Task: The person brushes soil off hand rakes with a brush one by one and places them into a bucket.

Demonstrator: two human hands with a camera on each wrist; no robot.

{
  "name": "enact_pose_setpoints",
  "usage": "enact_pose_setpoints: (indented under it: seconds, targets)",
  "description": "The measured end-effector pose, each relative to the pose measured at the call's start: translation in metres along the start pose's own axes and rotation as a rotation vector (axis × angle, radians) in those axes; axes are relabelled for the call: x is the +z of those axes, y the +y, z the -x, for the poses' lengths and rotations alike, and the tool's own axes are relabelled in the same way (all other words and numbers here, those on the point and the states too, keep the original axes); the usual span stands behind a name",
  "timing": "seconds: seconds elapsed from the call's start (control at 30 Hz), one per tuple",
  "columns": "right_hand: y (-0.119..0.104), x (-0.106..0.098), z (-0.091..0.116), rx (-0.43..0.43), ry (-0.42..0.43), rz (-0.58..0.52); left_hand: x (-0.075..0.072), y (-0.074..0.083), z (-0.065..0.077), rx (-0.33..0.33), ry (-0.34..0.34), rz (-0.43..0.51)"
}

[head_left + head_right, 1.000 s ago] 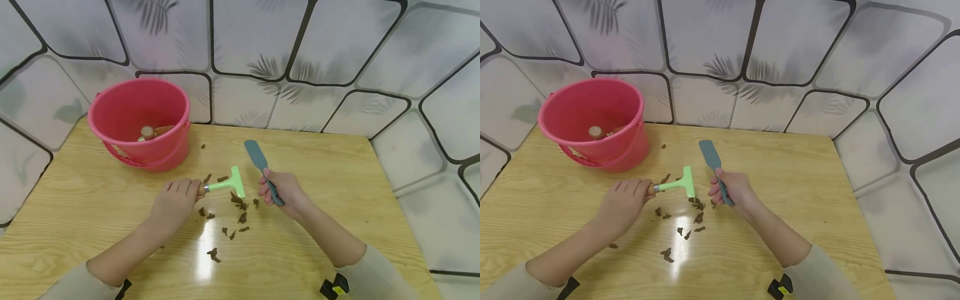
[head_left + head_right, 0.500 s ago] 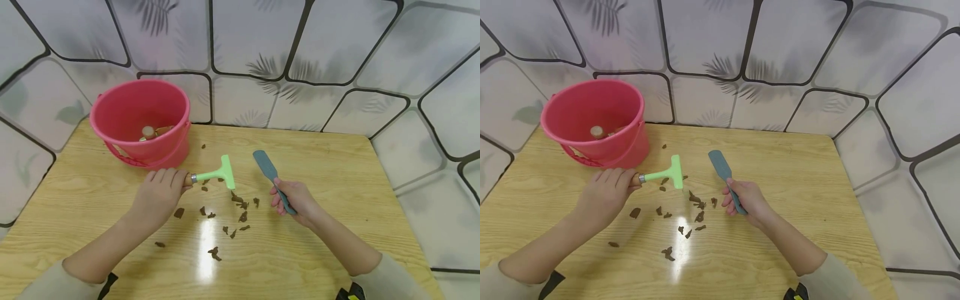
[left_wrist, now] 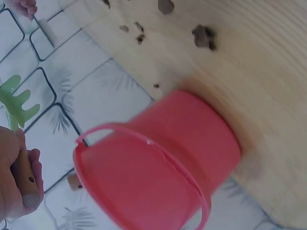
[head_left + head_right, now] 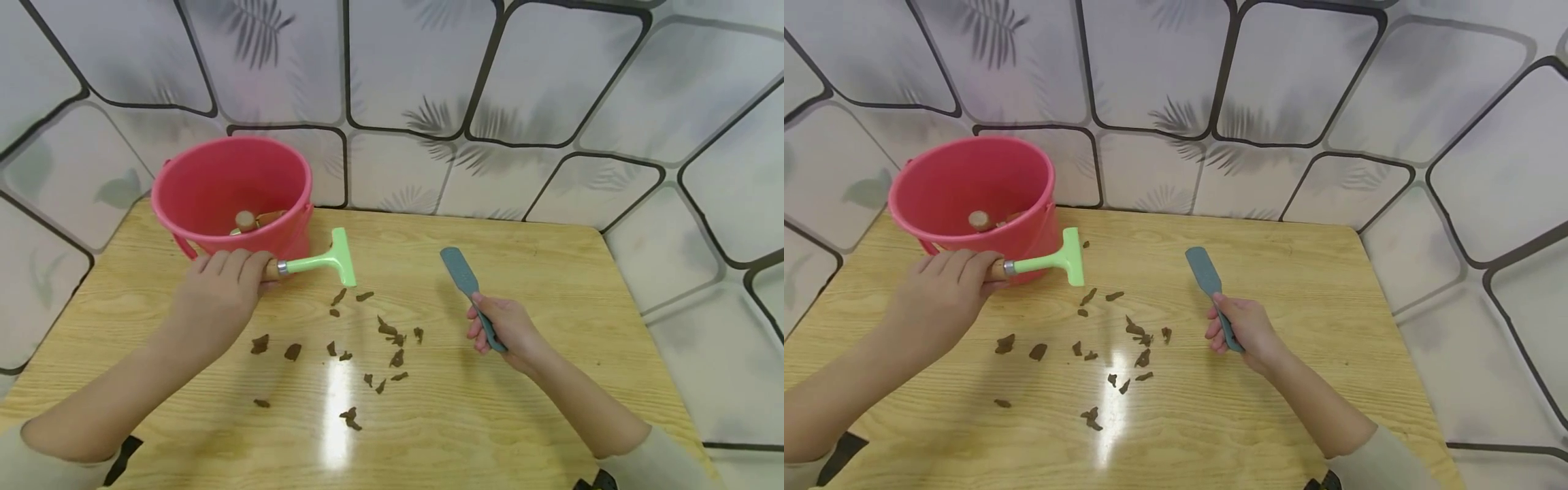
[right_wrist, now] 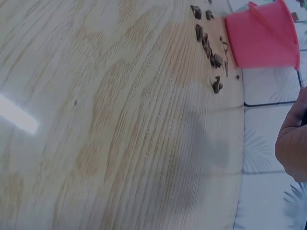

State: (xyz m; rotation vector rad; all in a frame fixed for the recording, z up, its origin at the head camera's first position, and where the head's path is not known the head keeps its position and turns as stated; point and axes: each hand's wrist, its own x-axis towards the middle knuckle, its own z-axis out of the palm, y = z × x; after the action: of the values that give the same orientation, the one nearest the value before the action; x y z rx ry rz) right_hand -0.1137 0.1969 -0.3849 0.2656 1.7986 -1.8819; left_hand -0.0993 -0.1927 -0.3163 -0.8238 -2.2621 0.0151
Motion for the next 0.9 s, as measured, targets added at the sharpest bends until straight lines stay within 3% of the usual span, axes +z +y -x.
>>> enact_pose_setpoints:
  seconds: [0.23,0.3,0.47,0.57,0.73,0.9]
  targets:
    - [0.006,-0.025,0.004,-0.043,-0.022,0.142,-0.023,-0.027,0.002,-0.063,0.0,-0.018]
    - [0.009,-0.034,0.005,-0.054,-0.047,0.187,-0.028,-0.037,0.002,-0.108,0.005,-0.014]
    - [0.02,-0.055,0.005,-0.074,-0.091,0.191,-0.033,-0.06,0.004,-0.194,0.029,-0.057]
    - [0.025,-0.067,0.003,-0.094,-0.084,0.191,-0.032,-0.072,0.007,-0.192,0.038,-0.094]
    - [0.029,-0.088,0.0,-0.1,-0.025,0.234,-0.024,-0.09,0.002,-0.267,-0.029,-0.084]
    - [0.03,-0.103,-0.002,-0.051,0.014,0.309,-0.013,-0.107,-0.012,-0.415,-0.204,-0.023]
